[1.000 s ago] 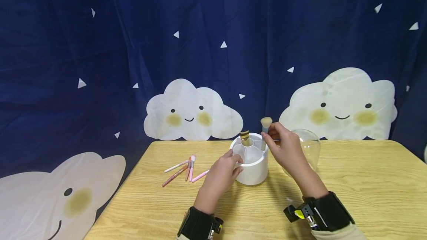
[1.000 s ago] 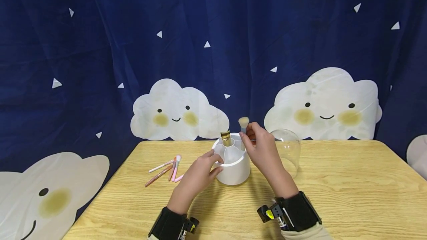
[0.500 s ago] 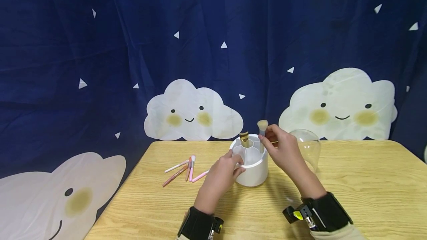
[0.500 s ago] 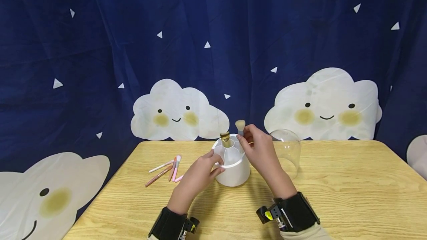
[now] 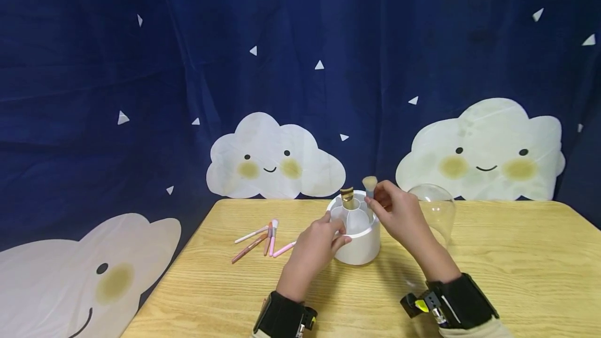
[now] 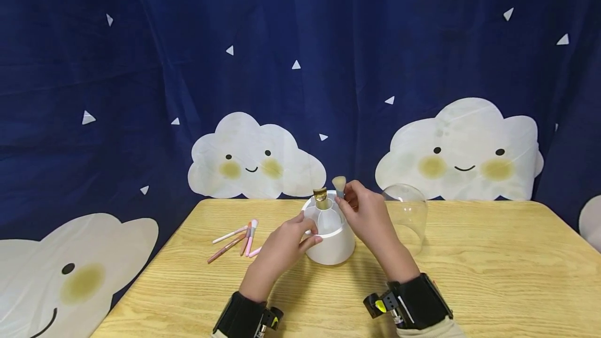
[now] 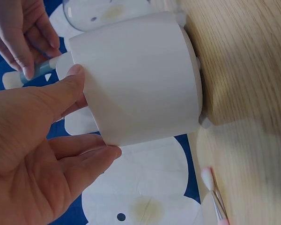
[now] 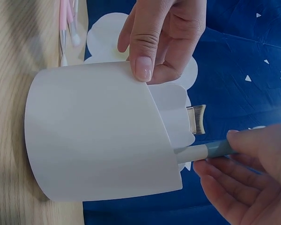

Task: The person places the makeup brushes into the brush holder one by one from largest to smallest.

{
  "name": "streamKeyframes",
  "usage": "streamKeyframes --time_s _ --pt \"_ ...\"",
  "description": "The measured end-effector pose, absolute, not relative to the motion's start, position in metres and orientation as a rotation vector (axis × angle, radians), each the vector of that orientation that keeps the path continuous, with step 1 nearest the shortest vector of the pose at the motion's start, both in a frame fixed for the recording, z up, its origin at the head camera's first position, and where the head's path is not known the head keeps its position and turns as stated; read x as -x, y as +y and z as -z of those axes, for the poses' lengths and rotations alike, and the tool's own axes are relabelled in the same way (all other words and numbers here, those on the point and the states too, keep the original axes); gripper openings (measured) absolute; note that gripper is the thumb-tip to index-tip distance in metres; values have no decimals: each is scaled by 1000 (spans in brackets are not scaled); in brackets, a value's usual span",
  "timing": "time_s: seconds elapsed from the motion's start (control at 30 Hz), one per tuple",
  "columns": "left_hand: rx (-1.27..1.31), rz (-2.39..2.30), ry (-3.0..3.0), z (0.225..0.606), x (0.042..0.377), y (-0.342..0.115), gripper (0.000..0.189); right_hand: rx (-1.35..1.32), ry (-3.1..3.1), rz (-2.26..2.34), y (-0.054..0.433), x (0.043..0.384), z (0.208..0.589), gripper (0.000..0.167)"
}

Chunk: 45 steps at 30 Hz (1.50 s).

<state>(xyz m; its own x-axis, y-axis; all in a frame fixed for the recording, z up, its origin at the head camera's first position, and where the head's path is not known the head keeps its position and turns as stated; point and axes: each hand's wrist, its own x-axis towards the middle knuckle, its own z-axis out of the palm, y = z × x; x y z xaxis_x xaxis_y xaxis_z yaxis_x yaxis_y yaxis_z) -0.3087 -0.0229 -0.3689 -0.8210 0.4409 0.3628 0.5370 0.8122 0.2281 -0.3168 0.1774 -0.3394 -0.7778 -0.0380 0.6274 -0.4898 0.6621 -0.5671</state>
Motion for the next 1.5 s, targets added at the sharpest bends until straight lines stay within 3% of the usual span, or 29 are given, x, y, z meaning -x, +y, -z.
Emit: streamKeyframes --time_s 1.5 --pt "795 388 -2699 365 307 -25 15 -404 -2468 -917 182 314 341 9"
